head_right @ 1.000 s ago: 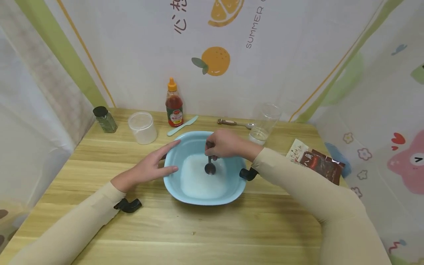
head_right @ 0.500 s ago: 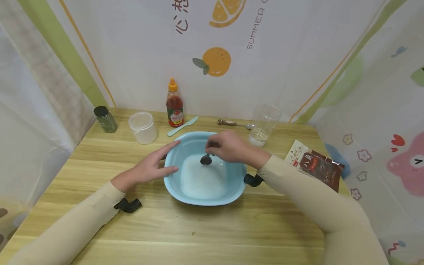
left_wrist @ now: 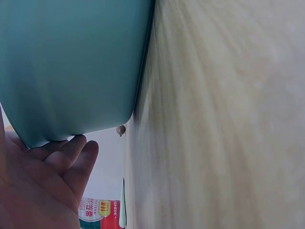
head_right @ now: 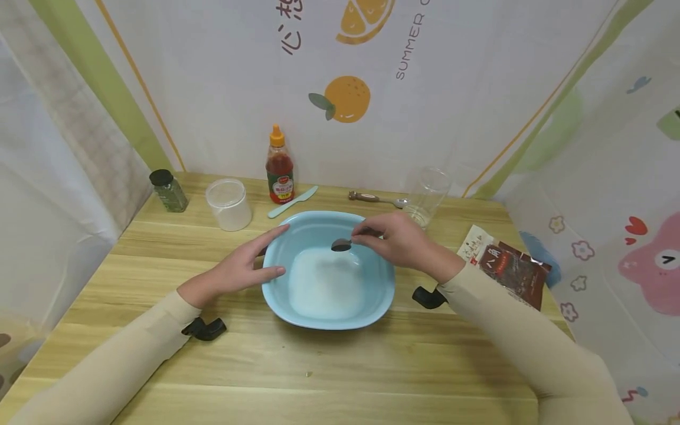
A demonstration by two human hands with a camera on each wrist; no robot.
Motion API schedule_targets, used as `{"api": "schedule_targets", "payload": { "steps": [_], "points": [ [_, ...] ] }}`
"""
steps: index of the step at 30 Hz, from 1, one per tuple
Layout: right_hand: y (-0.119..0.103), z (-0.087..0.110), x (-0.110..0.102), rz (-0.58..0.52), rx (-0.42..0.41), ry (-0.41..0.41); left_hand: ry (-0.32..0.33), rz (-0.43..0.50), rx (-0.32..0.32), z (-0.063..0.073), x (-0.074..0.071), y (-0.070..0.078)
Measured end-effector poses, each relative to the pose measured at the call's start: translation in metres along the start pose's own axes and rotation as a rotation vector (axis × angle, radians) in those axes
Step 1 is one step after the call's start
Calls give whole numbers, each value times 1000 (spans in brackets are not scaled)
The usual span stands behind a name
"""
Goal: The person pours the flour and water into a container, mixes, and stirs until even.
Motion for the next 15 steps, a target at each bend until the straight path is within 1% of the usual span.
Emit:
{"api": "schedule_targets", "payload": {
  "steps": [4, 10, 13, 15],
  "points": [
    [-4, 13, -6, 12, -73, 57, 0, -11, -2, 0, -1, -1],
    [-13, 33, -4, 108, -233, 127, -1, 0, 6, 0, 0, -1],
    [-17, 42, -4, 119, -302, 153, -1, 4, 6, 0, 0, -1],
    [-18, 48, -4, 108, -338, 169, 0, 3, 3, 0, -1, -1]
  ]
}}
Point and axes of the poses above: each hand's wrist, its own z-axis away from the middle knuckle, its own x-axis out of the palm, y = z × x, the point moved 10 cm from there along -z, towards the middle knuckle, and after that the axes turned 11 degrees about x, right-handed, at the moved point
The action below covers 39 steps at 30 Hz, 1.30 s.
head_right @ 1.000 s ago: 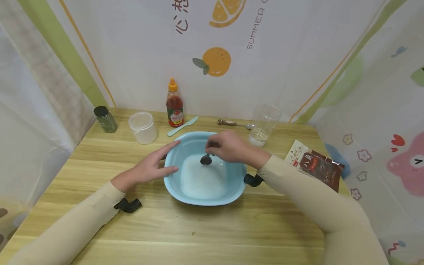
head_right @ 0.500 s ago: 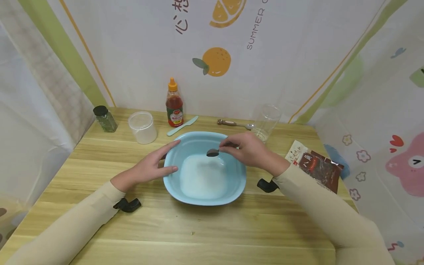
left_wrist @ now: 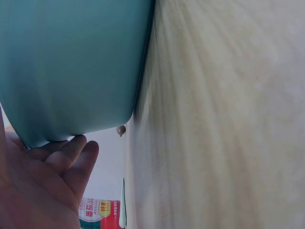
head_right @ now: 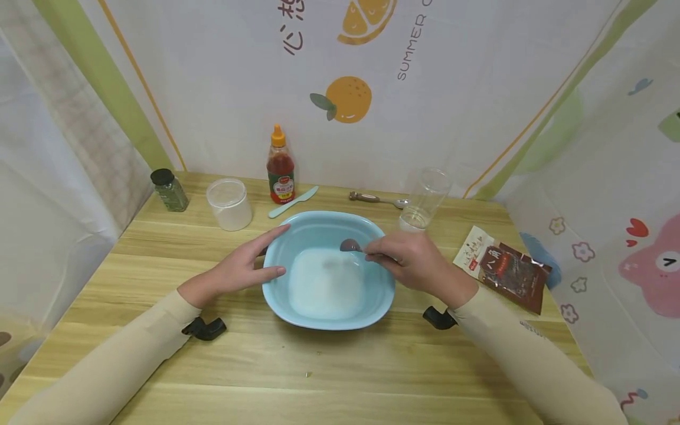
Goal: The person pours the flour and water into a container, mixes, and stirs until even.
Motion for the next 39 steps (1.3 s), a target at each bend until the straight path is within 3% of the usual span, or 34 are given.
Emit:
{"api": "schedule_targets", "payload": {
  "steps": [9, 20, 25, 28, 32, 39],
  "points": [
    [-6, 27, -16, 19, -71, 152, -1, 0, -13, 0, 0, -1],
    [-10, 58, -68, 19, 6, 336, -4, 2, -21, -1, 0, 1],
    [-2, 76, -87, 82, 54, 393, -4, -11, -17, -1, 0, -1],
    [11, 88, -88, 153, 88, 392, -4, -14, -10, 0, -2, 0],
    [32, 104, -77, 231, 132, 331, -7, -15, -8, 0, -2, 1],
    [50, 118, -52, 279, 137, 223, -8, -3, 0, 0, 1, 1]
  ]
}}
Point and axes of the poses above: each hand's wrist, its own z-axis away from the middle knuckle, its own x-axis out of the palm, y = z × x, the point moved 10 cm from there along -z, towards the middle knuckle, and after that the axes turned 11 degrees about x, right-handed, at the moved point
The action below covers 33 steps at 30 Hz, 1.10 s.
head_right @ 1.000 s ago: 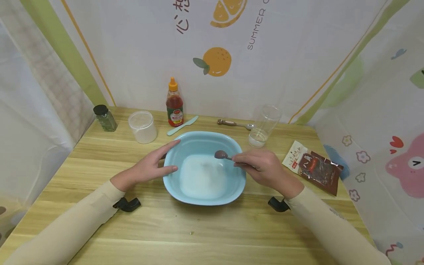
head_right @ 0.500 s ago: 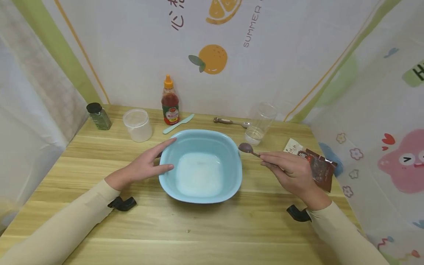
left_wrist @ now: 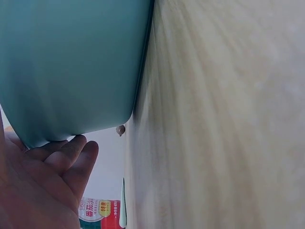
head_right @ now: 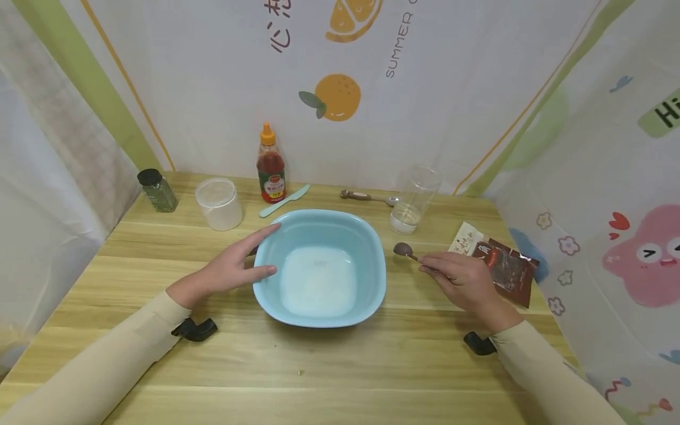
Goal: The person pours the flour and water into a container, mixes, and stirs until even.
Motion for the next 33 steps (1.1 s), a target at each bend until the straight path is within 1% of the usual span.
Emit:
{"api": "schedule_targets", "payload": {
  "steps": [4, 8, 11, 17, 21, 24, 27, 30, 33],
  "points": [
    [2, 4, 10, 34, -7, -20, -1, 2, 3, 0, 1, -1],
    [6, 6, 18, 63, 17, -52, 2, 3, 3, 0, 1, -2],
    [10, 8, 23, 74, 34, -94, 4, 0, 3, 0, 1, -1],
    [14, 14, 37, 68, -8, -175, 2, -2, -1, 0, 0, -2],
    [19, 16, 46, 61, -8, -250, 6, 0, 6, -1, -1, 0],
    [22, 18, 54, 72, 17, -318, 8, 0, 10, -1, -2, 2],
    [24, 22, 59, 92, 61, -374, 2, -22, 14, -2, -2, 3],
    [26, 27, 61, 96, 103, -406, 4, -24, 19, -3, -3, 4],
    [27, 30, 62, 98, 122, -425, 14, -16, 27, -2, -6, 3]
  ]
}}
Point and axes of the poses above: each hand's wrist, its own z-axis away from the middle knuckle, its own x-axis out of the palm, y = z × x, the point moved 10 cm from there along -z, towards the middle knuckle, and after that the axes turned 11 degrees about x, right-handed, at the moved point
